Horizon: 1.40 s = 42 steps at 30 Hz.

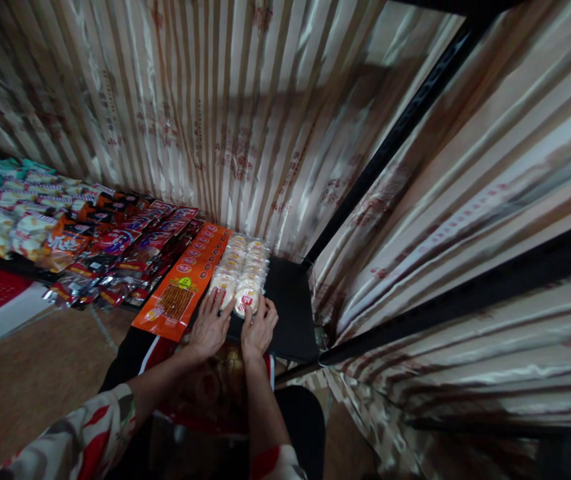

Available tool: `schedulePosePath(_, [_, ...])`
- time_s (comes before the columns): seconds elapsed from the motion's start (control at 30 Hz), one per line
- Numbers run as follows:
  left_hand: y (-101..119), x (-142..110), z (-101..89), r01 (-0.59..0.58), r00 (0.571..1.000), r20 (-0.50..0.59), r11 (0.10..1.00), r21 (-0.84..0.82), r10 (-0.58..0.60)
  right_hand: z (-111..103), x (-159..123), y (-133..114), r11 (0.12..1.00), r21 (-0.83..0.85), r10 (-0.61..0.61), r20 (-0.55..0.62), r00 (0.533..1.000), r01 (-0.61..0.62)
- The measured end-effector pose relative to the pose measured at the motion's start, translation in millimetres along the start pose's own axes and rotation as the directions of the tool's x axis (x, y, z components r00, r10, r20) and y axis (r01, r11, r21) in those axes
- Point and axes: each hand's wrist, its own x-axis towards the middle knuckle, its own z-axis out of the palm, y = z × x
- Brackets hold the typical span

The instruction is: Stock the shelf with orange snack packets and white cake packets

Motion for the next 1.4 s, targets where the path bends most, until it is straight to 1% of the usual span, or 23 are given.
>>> schedulePosePath(0.1, [0,0,0.5,-0.008,1.000,0.009,1.000,0.005,0.008,-1,-2,0,0.999,-0.011,-0.038,0.079,0.996,0.038])
schedulePosePath(0.17, [0,0,1.5,-0.009,1.000,0.013,1.000,0.010,0.009,0,-2,0,0.998,-0.014,-0.056,0.111,0.992,0.058])
schedulePosePath(0.3, [0,0,3.7,-0.008,1.000,0.013,1.000,0.024,0.008,2,0,-1,0.997,-0.024,-0.077,0.110,0.991,0.080])
schedulePosePath(0.4, [0,0,2.8,-0.009,1.000,0.016,0.999,0.032,0.009,2,-1,-1,0.997,-0.017,-0.068,0.108,0.992,0.070])
schedulePosePath(0.5, [0,0,-1.7,-0.017,1.000,0.015,1.000,0.018,0.017,1,-2,-1,0.998,-0.023,-0.049,0.077,0.996,0.051])
schedulePosePath(0.67, [-4,-6,-5.5,-0.077,0.996,0.027,0.992,-0.096,0.080,-1,-12,-5,0.999,0.015,-0.051,-0.054,0.997,0.052])
schedulePosePath(0.77, [-5,-21,-2.3,-0.078,0.996,0.039,0.984,-0.161,0.086,-5,-27,-11,0.995,0.088,-0.032,-0.082,0.996,0.039])
schedulePosePath(0.87, [-3,-45,0.6,-0.103,0.992,0.049,0.974,-0.200,0.115,-10,-50,-19,0.985,0.170,-0.031,-0.071,0.997,0.043])
schedulePosePath(0.97, [-2,-73,1.7,-0.161,0.980,0.071,0.954,-0.252,0.184,-10,-81,-26,0.970,0.232,-0.061,-0.030,0.998,0.066])
schedulePosePath(1.03, [-4,-91,3.3,-0.193,0.964,0.120,0.931,-0.310,0.239,-7,-103,-25,0.967,0.247,-0.058,0.008,0.998,0.054])
schedulePosePath(1.07, [-5,-100,4.9,-0.193,0.954,0.153,0.920,-0.341,0.257,-5,-113,-23,0.969,0.246,-0.039,0.033,0.999,0.029])
schedulePosePath(1.1, [-6,-107,6.9,-0.165,0.950,0.192,0.917,-0.363,0.247,-2,-122,-19,0.973,0.231,-0.024,0.084,0.996,0.004])
schedulePosePath(1.13, [-7,-114,9.4,-0.111,0.946,0.246,0.922,-0.370,0.213,2,-130,-14,0.979,0.204,-0.020,0.164,0.986,-0.014])
schedulePosePath(1.17, [-8,-120,12.1,-0.029,0.934,0.322,0.932,-0.361,0.154,6,-137,-7,0.986,0.166,-0.016,0.264,0.964,-0.029])
schedulePosePath(1.2, [-9,-125,14.8,0.055,0.906,0.411,0.939,-0.338,0.095,10,-143,0,0.993,0.101,0.023,0.356,0.934,-0.063])
schedulePosePath(1.23, [-10,-129,17.5,0.132,0.864,0.503,0.944,-0.302,0.040,14,-147,7,0.994,0.018,0.087,0.455,0.886,-0.107])
schedulePosePath(1.27, [-11,-131,19.9,0.192,0.813,0.582,0.946,-0.260,-0.005,17,-150,14,0.987,-0.055,0.154,0.567,0.809,-0.150])
schedulePosePath(1.3, [-12,-132,21.9,0.231,0.766,0.642,0.947,-0.222,-0.036,21,-153,21,0.976,-0.117,0.215,0.659,0.721,-0.184])
schedulePosePath(1.33, [-13,-133,23.6,0.256,0.729,0.682,0.948,-0.191,-0.059,24,-155,26,0.970,-0.145,0.241,0.701,0.671,-0.196])
schedulePosePath(1.37, [-14,-132,25.0,0.274,0.706,0.704,0.947,-0.167,-0.079,26,-156,30,0.966,-0.160,0.255,0.733,0.631,-0.204])
schedulePosePath(1.4, [-16,-132,26.0,0.289,0.695,0.712,0.946,-0.150,-0.100,29,-157,34,0.965,-0.163,0.258,0.751,0.608,-0.208])
